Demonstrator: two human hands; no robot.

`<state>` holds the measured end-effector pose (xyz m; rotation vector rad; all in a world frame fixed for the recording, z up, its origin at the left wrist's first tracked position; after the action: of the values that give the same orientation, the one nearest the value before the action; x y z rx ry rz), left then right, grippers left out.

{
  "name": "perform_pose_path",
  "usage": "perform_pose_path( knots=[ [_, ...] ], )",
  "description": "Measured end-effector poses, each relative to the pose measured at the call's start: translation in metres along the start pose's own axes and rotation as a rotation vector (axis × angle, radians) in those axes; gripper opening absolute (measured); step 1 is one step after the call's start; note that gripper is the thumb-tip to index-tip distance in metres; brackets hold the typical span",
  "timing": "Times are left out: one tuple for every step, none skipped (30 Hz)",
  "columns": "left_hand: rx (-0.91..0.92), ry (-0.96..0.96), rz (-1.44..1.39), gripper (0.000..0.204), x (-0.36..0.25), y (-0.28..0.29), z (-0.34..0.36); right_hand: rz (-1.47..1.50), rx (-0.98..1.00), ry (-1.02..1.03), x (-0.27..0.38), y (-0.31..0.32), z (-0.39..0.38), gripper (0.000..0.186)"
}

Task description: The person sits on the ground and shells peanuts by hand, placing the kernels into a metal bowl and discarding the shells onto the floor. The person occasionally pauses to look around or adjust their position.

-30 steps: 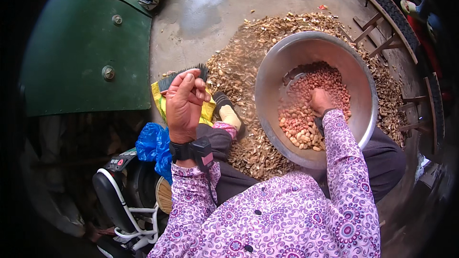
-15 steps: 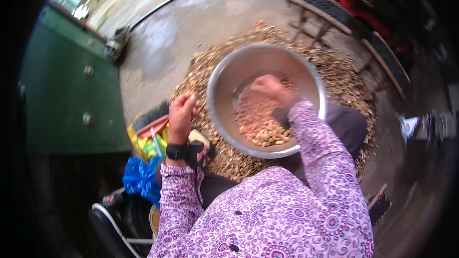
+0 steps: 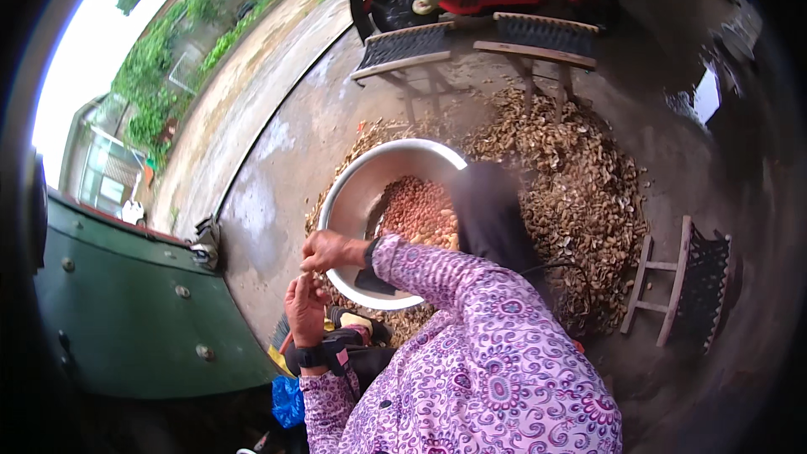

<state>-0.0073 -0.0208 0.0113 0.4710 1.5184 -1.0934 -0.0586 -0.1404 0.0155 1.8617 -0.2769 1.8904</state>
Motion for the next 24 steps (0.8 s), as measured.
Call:
perform_pose_path(
  knots=[
    [0.011,-0.023,0.015,0.014,-0.005,-0.004,0.000,0.041,0.016,0.010,0.004,0.000,0.001,0.022],
    [0.029,-0.020,0.049,0.011,-0.005,-0.004,0.001,0.080,0.031,0.035,0.008,0.001,0.001,0.022],
    [0.024,-0.012,0.055,0.012,-0.005,-0.007,0.001,0.087,0.030,0.051,0.013,0.005,-0.001,0.021],
    [0.015,-0.009,0.065,0.013,-0.008,-0.011,0.001,0.095,0.033,0.072,0.022,0.008,-0.004,0.021],
    [0.036,-0.004,0.084,0.013,-0.009,-0.018,0.001,0.133,0.041,0.081,0.023,0.009,-0.003,0.020],
    [0.033,0.021,0.052,0.014,-0.009,-0.023,0.000,0.173,0.055,0.090,0.023,0.009,-0.004,0.020],
    [0.027,0.048,0.021,0.015,-0.008,-0.028,0.000,0.227,0.059,0.122,0.022,0.011,-0.006,0.019],
    [0.038,0.056,0.039,0.015,-0.005,-0.033,0.002,0.293,0.065,0.116,0.018,0.013,-0.007,0.019],
    [0.012,0.074,0.034,0.015,-0.002,-0.036,0.003,0.279,0.069,0.097,0.013,0.016,-0.007,0.018],
    [-0.016,0.091,0.029,0.016,0.001,-0.038,0.004,0.265,0.074,0.077,0.008,0.019,-0.007,0.019],
    [0.004,0.146,0.026,0.017,0.003,-0.043,0.002,0.283,0.063,0.076,0.003,0.022,-0.005,0.019],
    [0.007,0.155,0.041,0.017,0.004,-0.044,0.004,0.342,0.117,0.034,-0.002,0.022,-0.001,0.020],
    [0.030,0.182,-0.005,0.017,0.007,-0.043,0.007,0.400,0.172,-0.008,-0.006,0.020,0.003,0.021],
    [0.052,0.211,-0.053,0.017,0.009,-0.042,0.010,0.413,0.166,-0.006,-0.008,0.020,0.005,0.021],
    [0.039,0.248,-0.085,0.017,0.009,-0.042,0.012,0.461,0.172,0.005,-0.007,0.019,0.007,0.021],
    [0.044,0.256,-0.073,0.017,0.010,-0.042,0.013,0.509,0.177,0.016,-0.007,0.018,0.008,0.022],
    [0.070,0.238,-0.088,0.016,0.009,-0.045,0.014,0.516,0.152,0.043,-0.007,0.019,0.009,0.022],
    [0.094,0.219,-0.103,0.016,0.006,-0.049,0.014,0.528,0.144,0.046,-0.005,0.018,0.009,0.022],
    [0.098,0.227,-0.113,0.014,0.003,-0.052,0.014,0.549,0.134,0.044,-0.004,0.017,0.009,0.021],
    [0.103,0.235,-0.103,0.014,0.002,-0.055,0.014,0.570,0.123,0.042,-0.005,0.019,0.009,0.021],
    [0.096,0.215,-0.106,0.015,-0.002,-0.057,0.014,0.567,0.125,0.005,-0.002,0.022,0.003,0.022],
    [0.089,0.195,-0.110,0.015,-0.004,-0.059,0.014,0.576,0.119,0.008,-0.002,0.023,0.003,0.022],
    [0.149,0.190,-0.105,0.016,-0.006,-0.064,0.014,0.579,0.107,0.010,0.000,0.021,0.003,0.021],
    [0.152,0.195,-0.098,0.016,-0.005,-0.065,0.013,0.581,0.095,0.013,0.002,0.023,0.001,0.021]
  ],
)
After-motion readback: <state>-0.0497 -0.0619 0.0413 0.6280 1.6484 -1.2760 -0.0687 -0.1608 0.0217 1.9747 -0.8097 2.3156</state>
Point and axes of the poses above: each hand's wrist, its own z-axis towards the middle knuckle, its own y-axis out of the back of the hand, x = y × z, the point moved 6 cm from there along z, towards the middle knuckle, and after that the axes turned 14 degrees about -y, right-handed, at the moved point
